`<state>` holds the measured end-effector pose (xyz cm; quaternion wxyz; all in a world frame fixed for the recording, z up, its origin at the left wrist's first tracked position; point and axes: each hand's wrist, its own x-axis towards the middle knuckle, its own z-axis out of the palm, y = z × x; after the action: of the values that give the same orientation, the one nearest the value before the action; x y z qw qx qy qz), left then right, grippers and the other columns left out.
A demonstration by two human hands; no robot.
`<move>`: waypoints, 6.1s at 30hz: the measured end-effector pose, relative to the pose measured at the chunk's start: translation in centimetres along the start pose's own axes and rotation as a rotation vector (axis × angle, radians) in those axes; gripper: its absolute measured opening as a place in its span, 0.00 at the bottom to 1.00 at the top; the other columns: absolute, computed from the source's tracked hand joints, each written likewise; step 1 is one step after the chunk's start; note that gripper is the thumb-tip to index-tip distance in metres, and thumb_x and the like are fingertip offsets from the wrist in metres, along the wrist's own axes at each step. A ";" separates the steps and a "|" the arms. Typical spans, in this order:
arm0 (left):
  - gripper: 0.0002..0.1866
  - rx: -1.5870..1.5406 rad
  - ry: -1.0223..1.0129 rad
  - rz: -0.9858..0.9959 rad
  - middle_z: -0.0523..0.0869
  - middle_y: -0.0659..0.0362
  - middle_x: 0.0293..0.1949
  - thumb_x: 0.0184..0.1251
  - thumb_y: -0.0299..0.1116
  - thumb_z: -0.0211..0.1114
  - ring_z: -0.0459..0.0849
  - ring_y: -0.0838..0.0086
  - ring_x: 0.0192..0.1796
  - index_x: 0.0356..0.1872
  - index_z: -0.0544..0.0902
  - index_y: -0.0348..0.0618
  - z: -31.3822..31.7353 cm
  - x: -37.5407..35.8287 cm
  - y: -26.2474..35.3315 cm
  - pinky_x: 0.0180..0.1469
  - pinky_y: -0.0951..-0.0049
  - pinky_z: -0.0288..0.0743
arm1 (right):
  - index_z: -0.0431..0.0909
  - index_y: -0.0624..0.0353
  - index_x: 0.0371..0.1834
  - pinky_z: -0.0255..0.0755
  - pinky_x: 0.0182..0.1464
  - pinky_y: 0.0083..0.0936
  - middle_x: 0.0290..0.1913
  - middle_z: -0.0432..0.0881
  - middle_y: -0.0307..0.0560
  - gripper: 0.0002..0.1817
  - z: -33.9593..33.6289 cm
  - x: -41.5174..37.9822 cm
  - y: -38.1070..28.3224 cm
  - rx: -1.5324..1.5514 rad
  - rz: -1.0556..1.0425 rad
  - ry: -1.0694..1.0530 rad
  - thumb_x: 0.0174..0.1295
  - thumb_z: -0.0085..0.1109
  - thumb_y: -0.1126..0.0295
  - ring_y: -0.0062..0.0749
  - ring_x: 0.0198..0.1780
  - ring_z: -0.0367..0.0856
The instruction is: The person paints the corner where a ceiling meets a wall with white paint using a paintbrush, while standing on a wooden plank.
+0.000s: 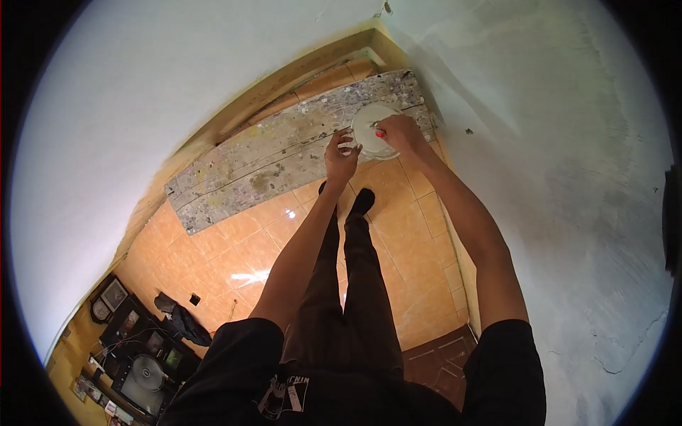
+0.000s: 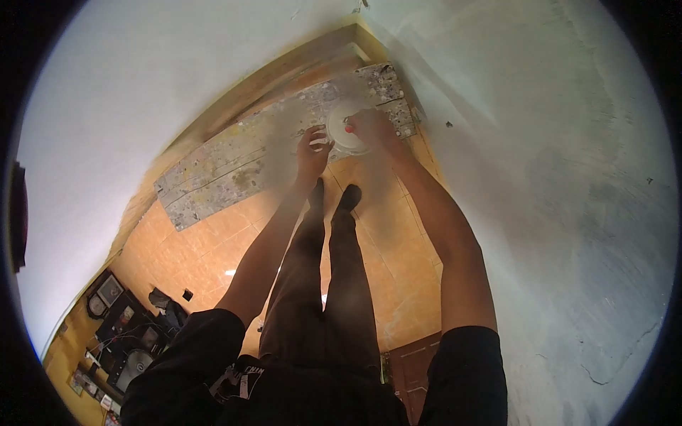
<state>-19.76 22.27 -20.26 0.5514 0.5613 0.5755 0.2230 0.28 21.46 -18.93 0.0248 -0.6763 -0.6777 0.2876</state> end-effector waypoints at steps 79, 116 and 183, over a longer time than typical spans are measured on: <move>0.26 -0.045 -0.013 -0.026 0.85 0.56 0.42 0.58 0.26 0.72 0.84 0.73 0.44 0.59 0.78 0.47 -0.4 0.2 -1.1 0.43 0.73 0.79 | 0.85 0.64 0.36 0.77 0.35 0.39 0.31 0.86 0.56 0.16 1.1 -4.7 -3.1 0.413 0.291 0.467 0.57 0.72 0.60 0.49 0.32 0.85; 0.34 1.017 -0.121 0.280 0.71 0.49 0.68 0.65 0.58 0.64 0.63 0.47 0.73 0.69 0.71 0.59 -7.5 17.1 -9.0 0.70 0.35 0.55 | 0.65 0.57 0.67 0.78 0.51 0.38 0.54 0.75 0.47 0.28 26.9 -1.8 17.3 1.846 1.216 0.494 0.76 0.46 0.48 0.32 0.45 0.78; 0.25 1.128 -1.090 -0.184 0.87 0.55 0.52 0.70 0.58 0.59 0.82 0.58 0.58 0.55 0.82 0.53 -20.8 38.8 -21.3 0.63 0.44 0.61 | 0.73 0.64 0.58 0.86 0.48 0.41 0.47 0.82 0.50 0.22 27.8 -9.9 3.1 1.793 1.649 1.065 0.74 0.52 0.55 0.38 0.44 0.85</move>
<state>-37.40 58.64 -47.70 0.4040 0.7366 0.2944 -0.4555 -7.87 2.10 -39.87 0.5391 -0.6657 0.4430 0.2646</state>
